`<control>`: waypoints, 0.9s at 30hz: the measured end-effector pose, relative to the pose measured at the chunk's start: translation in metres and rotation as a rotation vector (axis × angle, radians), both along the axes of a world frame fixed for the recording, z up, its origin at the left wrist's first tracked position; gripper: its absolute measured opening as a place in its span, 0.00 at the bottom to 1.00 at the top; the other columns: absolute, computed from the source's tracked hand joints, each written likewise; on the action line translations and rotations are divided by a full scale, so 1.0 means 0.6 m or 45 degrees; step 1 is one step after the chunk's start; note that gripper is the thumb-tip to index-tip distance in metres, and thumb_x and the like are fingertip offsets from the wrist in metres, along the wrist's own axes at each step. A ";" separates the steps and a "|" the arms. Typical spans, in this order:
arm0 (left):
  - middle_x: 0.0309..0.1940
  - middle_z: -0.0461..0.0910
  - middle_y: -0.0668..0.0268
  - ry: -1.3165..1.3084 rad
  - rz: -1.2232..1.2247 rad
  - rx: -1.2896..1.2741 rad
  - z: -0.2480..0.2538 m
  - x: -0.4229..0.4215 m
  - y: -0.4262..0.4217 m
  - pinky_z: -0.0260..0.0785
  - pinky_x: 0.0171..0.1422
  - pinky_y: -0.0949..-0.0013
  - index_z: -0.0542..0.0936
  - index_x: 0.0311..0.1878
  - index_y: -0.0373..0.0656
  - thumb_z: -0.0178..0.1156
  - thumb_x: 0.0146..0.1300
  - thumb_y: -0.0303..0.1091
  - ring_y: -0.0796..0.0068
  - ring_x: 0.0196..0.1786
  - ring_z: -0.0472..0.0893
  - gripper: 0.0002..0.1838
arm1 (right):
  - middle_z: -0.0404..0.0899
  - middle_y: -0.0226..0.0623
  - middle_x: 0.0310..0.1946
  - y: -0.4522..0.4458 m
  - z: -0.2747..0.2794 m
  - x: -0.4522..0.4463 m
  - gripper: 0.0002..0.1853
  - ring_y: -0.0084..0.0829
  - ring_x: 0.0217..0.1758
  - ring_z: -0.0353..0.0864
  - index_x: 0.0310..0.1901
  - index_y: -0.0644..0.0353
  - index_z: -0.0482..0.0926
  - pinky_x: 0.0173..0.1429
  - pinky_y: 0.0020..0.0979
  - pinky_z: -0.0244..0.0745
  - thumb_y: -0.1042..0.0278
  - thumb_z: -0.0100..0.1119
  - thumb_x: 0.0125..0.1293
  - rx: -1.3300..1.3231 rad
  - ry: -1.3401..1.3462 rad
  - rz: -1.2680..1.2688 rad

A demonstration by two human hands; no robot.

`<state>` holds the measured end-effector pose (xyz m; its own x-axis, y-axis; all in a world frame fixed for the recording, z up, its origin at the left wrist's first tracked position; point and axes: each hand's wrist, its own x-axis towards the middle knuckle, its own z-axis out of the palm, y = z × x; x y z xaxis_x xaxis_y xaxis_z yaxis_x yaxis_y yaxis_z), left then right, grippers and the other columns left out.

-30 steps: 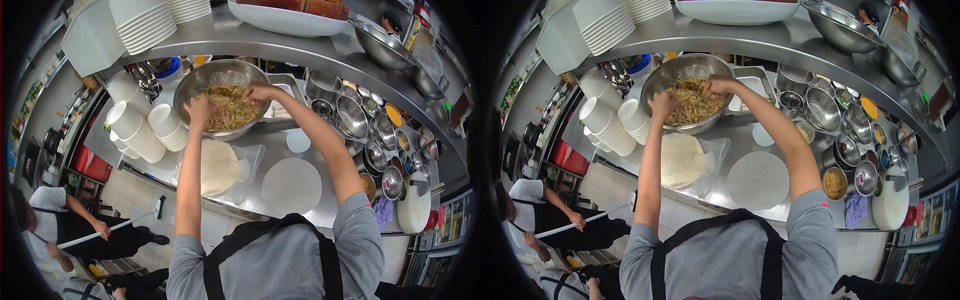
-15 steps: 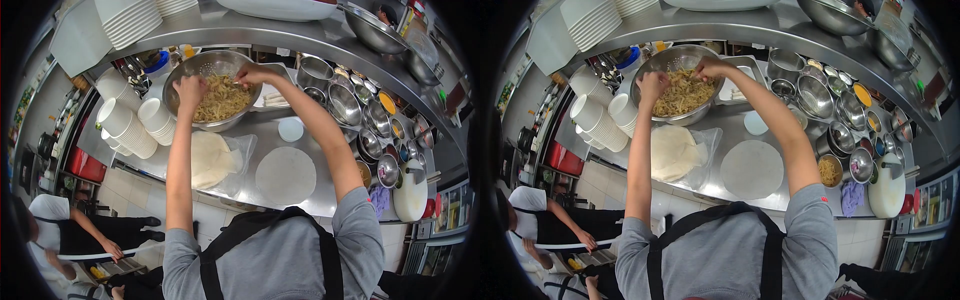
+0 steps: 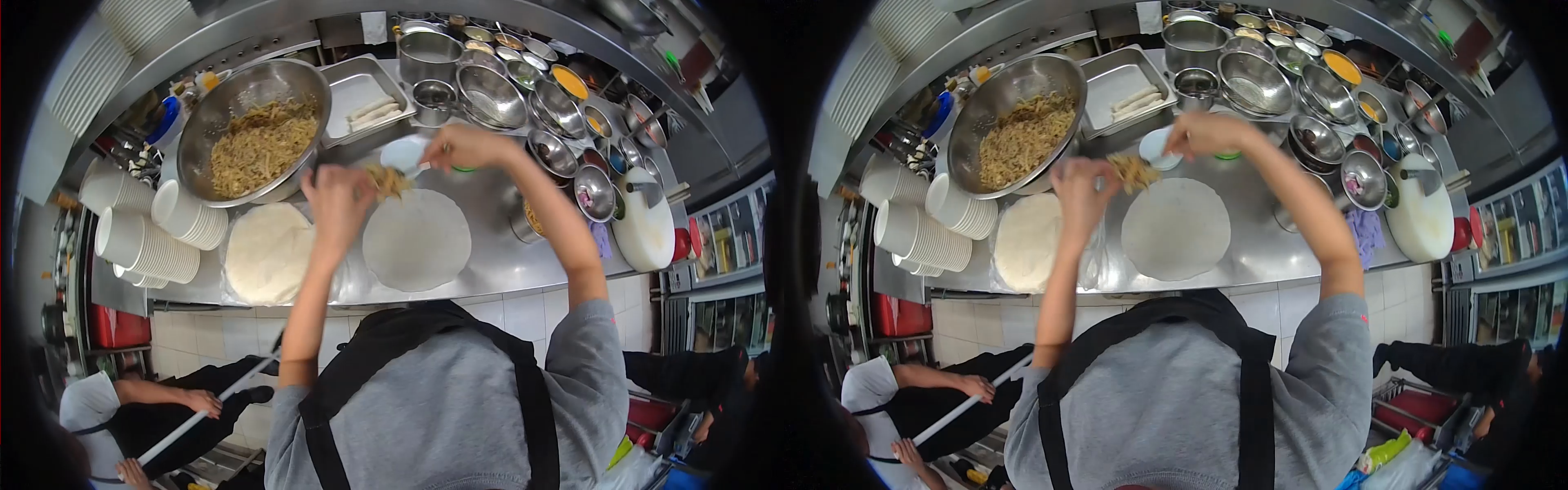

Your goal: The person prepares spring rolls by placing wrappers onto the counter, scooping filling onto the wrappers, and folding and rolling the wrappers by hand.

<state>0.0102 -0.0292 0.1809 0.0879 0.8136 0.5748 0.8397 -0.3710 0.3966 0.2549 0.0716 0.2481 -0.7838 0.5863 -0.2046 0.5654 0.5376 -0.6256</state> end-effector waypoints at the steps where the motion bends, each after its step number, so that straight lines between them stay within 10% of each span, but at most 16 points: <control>1: 0.29 0.79 0.72 0.003 -0.048 -0.049 -0.039 0.017 -0.013 0.49 0.66 0.44 0.82 0.31 0.50 0.70 0.43 0.32 0.68 0.46 0.74 0.09 | 0.83 0.37 0.30 -0.025 -0.042 0.017 0.15 0.25 0.28 0.79 0.47 0.59 0.83 0.36 0.29 0.74 0.77 0.56 0.57 -0.032 -0.010 -0.041; 8: 0.30 0.79 0.73 0.033 -0.180 -0.225 -0.260 0.060 -0.084 0.47 0.67 0.43 0.82 0.32 0.49 0.71 0.42 0.33 0.69 0.49 0.73 0.11 | 0.83 0.41 0.38 -0.193 -0.276 0.052 0.11 0.43 0.42 0.82 0.43 0.55 0.84 0.47 0.40 0.76 0.71 0.55 0.61 0.116 -0.131 -0.448; 27: 0.41 0.77 0.70 0.171 -0.456 -0.258 -0.256 0.078 -0.088 0.57 0.61 0.56 0.83 0.40 0.48 0.66 0.50 0.36 0.67 0.52 0.71 0.12 | 0.82 0.41 0.37 -0.239 -0.222 0.037 0.07 0.42 0.38 0.84 0.34 0.60 0.81 0.36 0.42 0.79 0.74 0.52 0.59 0.758 -0.280 -0.491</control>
